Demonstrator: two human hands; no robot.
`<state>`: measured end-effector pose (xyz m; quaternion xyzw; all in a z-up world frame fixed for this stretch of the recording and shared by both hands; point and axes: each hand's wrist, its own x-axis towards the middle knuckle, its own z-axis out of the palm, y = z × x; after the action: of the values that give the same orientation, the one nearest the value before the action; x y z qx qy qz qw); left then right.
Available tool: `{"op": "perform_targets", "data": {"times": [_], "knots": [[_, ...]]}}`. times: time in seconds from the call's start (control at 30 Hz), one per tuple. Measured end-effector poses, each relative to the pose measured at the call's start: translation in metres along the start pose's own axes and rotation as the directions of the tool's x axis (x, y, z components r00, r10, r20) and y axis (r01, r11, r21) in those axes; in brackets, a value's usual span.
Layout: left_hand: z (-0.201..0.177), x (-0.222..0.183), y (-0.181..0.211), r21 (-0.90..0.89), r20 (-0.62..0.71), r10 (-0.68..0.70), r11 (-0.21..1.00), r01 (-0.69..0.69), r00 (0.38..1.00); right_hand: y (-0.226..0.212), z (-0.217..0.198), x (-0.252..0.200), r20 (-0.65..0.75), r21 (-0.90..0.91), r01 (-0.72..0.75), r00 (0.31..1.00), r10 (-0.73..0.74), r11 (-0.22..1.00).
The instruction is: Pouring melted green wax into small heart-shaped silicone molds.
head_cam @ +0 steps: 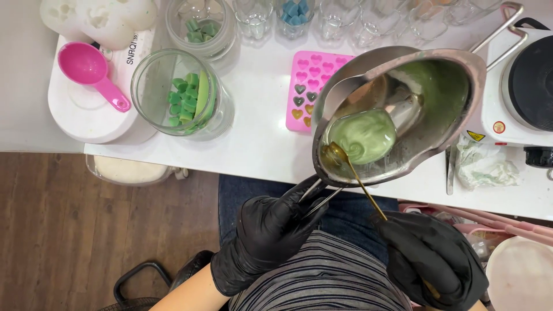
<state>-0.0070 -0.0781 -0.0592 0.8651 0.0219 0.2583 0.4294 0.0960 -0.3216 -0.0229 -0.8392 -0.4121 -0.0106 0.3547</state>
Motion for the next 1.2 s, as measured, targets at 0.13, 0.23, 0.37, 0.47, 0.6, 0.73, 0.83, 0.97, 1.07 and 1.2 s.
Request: {"op": "perform_targets", "data": {"times": [0.13, 0.23, 0.37, 0.47, 0.6, 0.73, 0.83, 0.97, 1.07, 1.2], "knots": [[0.001, 0.002, -0.001, 0.022, 0.001, -0.006, 1.000, 0.006, 1.000, 0.009, 0.004, -0.002, 0.006, -0.012, 0.025, 1.000, -0.024, 1.000], [0.000, 0.004, 0.001, -0.004, 0.016, -0.018, 1.000, 0.018, 1.000, 0.010, 0.003, -0.005, 0.019, 0.018, 0.003, 1.000, -0.003, 1.000], [0.001, 0.005, 0.000, 0.005, 0.028, -0.027, 1.000, 0.027, 0.999, 0.012, 0.003, -0.009, 0.029, 0.048, -0.019, 0.999, 0.018, 0.999], [0.000, 0.004, -0.001, 0.018, 0.038, -0.029, 0.999, 0.028, 0.999, 0.016, 0.006, -0.012, 0.035, 0.063, -0.027, 0.999, 0.024, 0.998], [0.000, 0.005, -0.002, 0.049, 0.040, 0.003, 0.999, -0.005, 0.999, 0.023, 0.008, -0.017, 0.032, 0.058, -0.023, 0.999, 0.021, 0.998], [0.002, 0.006, -0.003, 0.105, 0.041, 0.048, 0.993, -0.052, 0.998, 0.030, 0.010, -0.019, 0.025, 0.052, -0.020, 1.000, 0.019, 0.998], [0.004, 0.001, -0.006, 0.124, 0.068, 0.029, 0.992, -0.037, 0.997, 0.034, 0.010, -0.021, 0.022, 0.045, -0.023, 1.000, 0.022, 0.999], [0.004, 0.003, -0.006, 0.133, 0.079, 0.059, 0.989, -0.069, 0.995, 0.036, 0.011, -0.018, 0.011, 0.035, -0.031, 0.999, 0.030, 0.999], [0.004, 0.003, -0.007, 0.151, 0.093, 0.080, 0.984, -0.093, 0.992, 0.033, 0.010, -0.009, -0.071, -0.049, -0.121, 0.991, 0.118, 0.991], [0.006, -0.002, -0.010, 0.222, 0.143, 0.057, 0.971, -0.088, 0.988, 0.043, 0.015, -0.006, -0.271, 0.273, -0.352, 0.865, 0.422, 0.896]]}}
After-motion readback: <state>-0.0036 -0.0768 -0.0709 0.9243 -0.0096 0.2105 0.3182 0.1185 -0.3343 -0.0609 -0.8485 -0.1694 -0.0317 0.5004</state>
